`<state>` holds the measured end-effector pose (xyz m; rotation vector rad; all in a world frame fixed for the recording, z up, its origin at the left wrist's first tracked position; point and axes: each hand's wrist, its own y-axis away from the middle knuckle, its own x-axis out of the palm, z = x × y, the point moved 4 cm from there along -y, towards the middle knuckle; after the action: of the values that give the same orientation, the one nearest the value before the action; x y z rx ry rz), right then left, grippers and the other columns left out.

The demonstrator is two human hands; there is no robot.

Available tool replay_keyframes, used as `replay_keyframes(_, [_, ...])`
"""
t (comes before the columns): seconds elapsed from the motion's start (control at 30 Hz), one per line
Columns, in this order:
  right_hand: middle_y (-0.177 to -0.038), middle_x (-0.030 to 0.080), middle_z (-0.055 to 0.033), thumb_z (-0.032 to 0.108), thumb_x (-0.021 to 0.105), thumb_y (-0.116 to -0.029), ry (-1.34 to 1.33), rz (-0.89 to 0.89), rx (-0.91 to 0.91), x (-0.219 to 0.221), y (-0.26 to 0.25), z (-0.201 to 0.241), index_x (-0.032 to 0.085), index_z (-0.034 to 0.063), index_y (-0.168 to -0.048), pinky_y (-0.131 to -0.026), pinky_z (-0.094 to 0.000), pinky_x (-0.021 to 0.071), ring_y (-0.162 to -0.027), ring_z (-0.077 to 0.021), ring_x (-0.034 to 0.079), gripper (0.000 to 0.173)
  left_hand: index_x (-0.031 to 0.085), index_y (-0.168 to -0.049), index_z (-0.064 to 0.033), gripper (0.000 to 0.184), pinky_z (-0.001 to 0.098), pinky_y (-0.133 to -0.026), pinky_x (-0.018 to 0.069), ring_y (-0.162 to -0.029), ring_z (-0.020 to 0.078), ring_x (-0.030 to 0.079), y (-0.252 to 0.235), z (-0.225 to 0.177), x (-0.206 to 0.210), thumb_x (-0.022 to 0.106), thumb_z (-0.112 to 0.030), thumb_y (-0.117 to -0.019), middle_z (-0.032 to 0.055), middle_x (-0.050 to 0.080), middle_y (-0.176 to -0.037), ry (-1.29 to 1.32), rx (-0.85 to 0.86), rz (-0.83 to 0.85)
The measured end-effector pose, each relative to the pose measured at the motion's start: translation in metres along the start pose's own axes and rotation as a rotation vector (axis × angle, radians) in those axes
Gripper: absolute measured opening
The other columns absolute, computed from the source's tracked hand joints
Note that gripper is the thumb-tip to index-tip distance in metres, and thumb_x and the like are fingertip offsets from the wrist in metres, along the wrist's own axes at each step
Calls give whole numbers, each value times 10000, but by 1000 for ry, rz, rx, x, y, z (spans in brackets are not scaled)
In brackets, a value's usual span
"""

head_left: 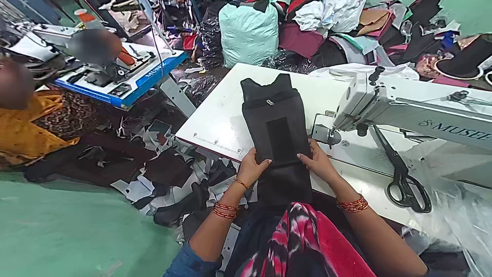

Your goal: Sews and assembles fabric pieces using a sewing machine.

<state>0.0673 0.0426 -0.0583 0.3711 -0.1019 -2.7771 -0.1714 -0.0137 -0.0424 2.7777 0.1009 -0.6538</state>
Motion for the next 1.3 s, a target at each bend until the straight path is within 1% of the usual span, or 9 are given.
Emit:
replay_keyframes(0.07, [-1041, 675, -116, 135, 657, -974, 46, -19, -22, 0, 0, -3, 432, 40, -1433, -684, -278, 543, -767, -109, 648, 520, 491, -1404, 44, 588, 441, -1054, 510, -1165, 277, 674, 1, -5, 1, 752, -204, -939, 227, 673, -1244, -108, 0, -6])
replay_keyframes(0.23, [-1375, 603, -251, 142, 649, -993, 309, -72, -103, 6, 7, 3, 438, -54, -1480, -1087, -420, 466, -1256, -296, 615, 566, 447, -1444, 67, 615, 489, -1073, 481, -1192, 339, 654, 1, -9, 0, 695, -262, -988, 268, 659, -1246, -255, 8, 16])
replay_keyframes(0.53, [-1519, 480, -251, 212, 652, -1008, 472, -31, 32, 7, 5, 12, 362, -42, -1545, -1145, -448, 411, -1362, -330, 533, 661, 317, -1497, 101, 620, 504, -1104, 450, -1248, 380, 616, -5, -19, 1, 590, -233, -1051, 307, 608, -1301, -421, -38, 133])
replay_keyframes(0.77, [-1248, 633, -238, 260, 820, -885, 399, -60, 136, -4, -5, 10, 460, 9, -1441, -1008, -515, 491, -1135, -346, 639, 709, 345, -1495, 58, 628, 531, -1082, 462, -1217, 393, 633, -6, -25, 0, 610, -290, -1044, 293, 629, -1271, -495, -147, 124])
replay_keyframes(0.87, [-980, 646, -131, 246, 788, -911, 169, -41, 149, -12, -3, 6, 439, 29, -1411, -774, -381, 535, -814, -197, 625, 647, 468, -1396, 58, 562, 511, -907, 528, -907, 340, 669, -4, -15, -9, 591, -367, -1049, 241, 664, -1017, -344, -108, 52])
replay_keyframes(0.93, [-836, 554, -23, 248, 600, -1045, -85, -53, 213, -24, 0, 0, 413, 74, -1402, -507, -228, 414, -554, -58, 470, 440, 556, -1296, 36, 500, 399, -729, 552, -706, 218, 633, 1, -5, -16, 409, -405, -1112, 149, 646, -876, -196, -133, 0])
replay_keyframes(1.0, [-852, 524, -10, 236, 498, -1091, -185, -142, 211, -42, 6, -1, 423, 74, -1379, -460, -205, 378, -503, -39, 421, 339, 645, -1101, 37, 586, 321, -610, 511, -580, 142, 564, 8, 3, -25, 288, -426, -1132, 72, 610, -739, -86, -211, -52])
replay_keyframes(1.1, [-908, 578, -59, 156, 589, -1035, -4, -265, 17, -61, 14, 1, 544, -8, -1292, -571, -245, 426, -614, -70, 485, 308, 666, -887, 12, 611, 275, -545, 490, -512, 94, 545, 20, 18, -28, 330, -442, -1123, 16, 590, -635, -77, -247, -46])
replay_keyframes(1.3, [-1046, 755, -115, 148, 632, -984, 643, -221, -677, -19, 19, 26, 781, 62, -1057, -970, -559, 508, -1073, -333, 686, 187, 718, -979, 37, 449, 434, -833, 572, -820, 223, 708, 39, 32, 5, 568, -382, -1045, 144, 720, -881, -196, 13, -71])
